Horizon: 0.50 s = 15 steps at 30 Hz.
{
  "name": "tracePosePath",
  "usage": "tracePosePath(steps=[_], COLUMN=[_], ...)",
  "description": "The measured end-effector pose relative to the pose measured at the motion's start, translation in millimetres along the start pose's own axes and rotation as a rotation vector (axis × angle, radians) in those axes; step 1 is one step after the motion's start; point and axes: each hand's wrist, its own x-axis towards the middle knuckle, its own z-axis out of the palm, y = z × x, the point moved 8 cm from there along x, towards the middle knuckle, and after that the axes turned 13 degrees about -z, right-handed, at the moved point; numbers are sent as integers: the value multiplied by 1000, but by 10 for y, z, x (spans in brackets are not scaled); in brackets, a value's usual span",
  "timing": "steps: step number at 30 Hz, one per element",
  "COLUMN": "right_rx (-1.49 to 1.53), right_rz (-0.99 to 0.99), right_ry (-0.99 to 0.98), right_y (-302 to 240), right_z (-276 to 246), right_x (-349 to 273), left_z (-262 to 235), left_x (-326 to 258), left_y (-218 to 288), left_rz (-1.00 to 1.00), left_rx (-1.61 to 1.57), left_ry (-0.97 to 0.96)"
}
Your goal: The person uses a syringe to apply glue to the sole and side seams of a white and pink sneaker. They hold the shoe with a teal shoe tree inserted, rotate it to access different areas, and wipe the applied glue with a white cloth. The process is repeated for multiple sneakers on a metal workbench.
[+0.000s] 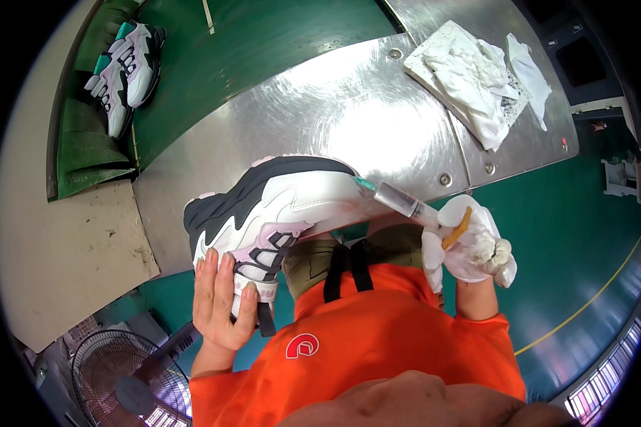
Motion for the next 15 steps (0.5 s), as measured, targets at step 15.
tracePosePath(steps=[15], right_rx=[-125], right_rz=[-102], right_ry=[93], right_y=[41], right_z=[191], right_x=[-134], left_z=[6], left_x=[-18], left_y=[10], left_rz=[53], left_rx=[-6], left_ry=[75])
